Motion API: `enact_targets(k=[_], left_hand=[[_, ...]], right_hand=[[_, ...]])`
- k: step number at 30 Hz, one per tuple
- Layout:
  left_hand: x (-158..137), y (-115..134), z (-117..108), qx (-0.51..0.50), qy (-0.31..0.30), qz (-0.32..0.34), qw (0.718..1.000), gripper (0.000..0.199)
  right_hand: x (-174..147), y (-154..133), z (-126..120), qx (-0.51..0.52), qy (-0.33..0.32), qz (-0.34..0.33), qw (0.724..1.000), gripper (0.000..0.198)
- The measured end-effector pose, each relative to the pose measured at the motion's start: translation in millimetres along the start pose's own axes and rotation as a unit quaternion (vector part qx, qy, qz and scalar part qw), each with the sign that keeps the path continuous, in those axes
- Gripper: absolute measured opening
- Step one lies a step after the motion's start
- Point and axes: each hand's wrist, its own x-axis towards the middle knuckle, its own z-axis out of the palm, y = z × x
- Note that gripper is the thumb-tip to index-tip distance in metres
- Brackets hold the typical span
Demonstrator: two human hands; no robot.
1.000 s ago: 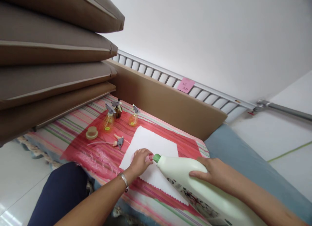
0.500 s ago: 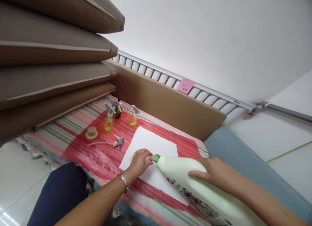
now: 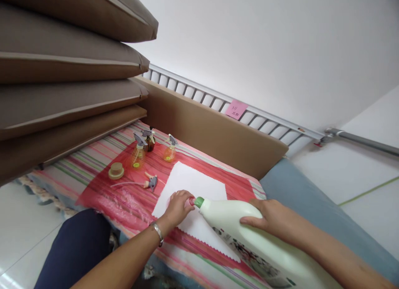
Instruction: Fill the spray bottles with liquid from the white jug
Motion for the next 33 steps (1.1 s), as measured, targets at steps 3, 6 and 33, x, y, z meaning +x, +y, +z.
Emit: enact_targets(k=[3, 6, 33], left_hand=[[0, 0, 0, -0.006, 0.003, -0.001, 1.0, 0.022], [1, 0, -1, -0.016, 0.004, -0.004, 1.0, 0.021], [21, -20, -33, -0.122, -0.008, -0.111, 0.986, 0.034]], right_hand=[[1, 2, 1, 0.001, 0.001, -0.001, 1.0, 0.04], [1, 3, 3, 0.013, 0.002, 0.001, 1.0, 0.039], [42, 37, 148, 0.443, 0.423, 0.176, 0.771, 0.038]])
